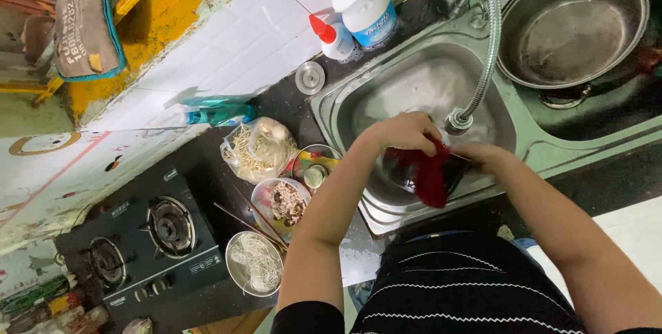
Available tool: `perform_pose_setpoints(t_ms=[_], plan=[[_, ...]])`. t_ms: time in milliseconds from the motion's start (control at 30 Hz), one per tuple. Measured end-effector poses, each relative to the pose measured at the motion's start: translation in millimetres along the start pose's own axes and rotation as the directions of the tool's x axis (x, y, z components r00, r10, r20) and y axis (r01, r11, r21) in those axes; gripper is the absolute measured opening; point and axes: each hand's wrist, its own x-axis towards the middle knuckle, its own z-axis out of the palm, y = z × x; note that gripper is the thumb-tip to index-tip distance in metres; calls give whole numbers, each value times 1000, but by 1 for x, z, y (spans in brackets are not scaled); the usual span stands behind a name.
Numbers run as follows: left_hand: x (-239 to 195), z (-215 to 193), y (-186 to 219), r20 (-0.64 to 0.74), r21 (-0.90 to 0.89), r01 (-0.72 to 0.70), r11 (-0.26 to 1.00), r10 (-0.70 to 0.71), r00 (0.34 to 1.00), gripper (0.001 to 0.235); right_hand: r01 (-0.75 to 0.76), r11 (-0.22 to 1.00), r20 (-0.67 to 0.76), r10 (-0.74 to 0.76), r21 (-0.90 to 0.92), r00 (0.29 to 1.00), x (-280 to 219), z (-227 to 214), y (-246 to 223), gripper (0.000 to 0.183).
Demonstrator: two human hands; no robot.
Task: Wash several pots, a pan, and dishes in a kitchen sink using soap and a scrub cloth.
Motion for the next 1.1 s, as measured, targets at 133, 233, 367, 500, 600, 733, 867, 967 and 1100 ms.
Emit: perform_pose_setpoints(t_ms=[133, 233, 367, 500, 600, 733, 867, 967, 1100], plan=[[-5, 6, -12, -83, 121, -107, 987, 117, 990, 34, 105, 979, 50, -98, -174, 994, -51, -1, -29, 36], [-9, 13, -39, -125, 244, -179, 953, 214, 969, 33, 106, 977, -125, -130, -185, 983, -96, 13, -59, 38], [-23, 18, -47, -444, 101, 13, 995, 33, 895, 30, 253, 933, -390, -339, -255, 856, -134, 53, -80, 49], [-38, 5, -19, -670, -411, -347, 843, -22, 742, 23, 243, 736, -509, -631, -632, 586, -141, 77, -81, 58], [-38, -2, 4, -713, -571, -479, 666, -114, 692, 21, 348, 712, -481, -681, -610, 552, -129, 76, -71, 44], [-9, -3, -11, -807, -581, -780, 232, -289, 515, 25, 253, 738, -532, -640, -625, 554, -139, 103, -79, 46], [28, 17, -52, -825, -564, -790, 240, -213, 524, 30, 263, 690, -493, -686, -674, 536, -138, 104, -75, 44], [53, 45, -82, -761, -244, -367, 898, 58, 646, 44, 378, 744, -484, -653, -550, 582, -124, 89, -69, 41], [122, 146, -203, -569, 698, 367, 615, 165, 805, 46, 461, 778, -484, -627, -426, 610, -120, 88, -61, 39]])
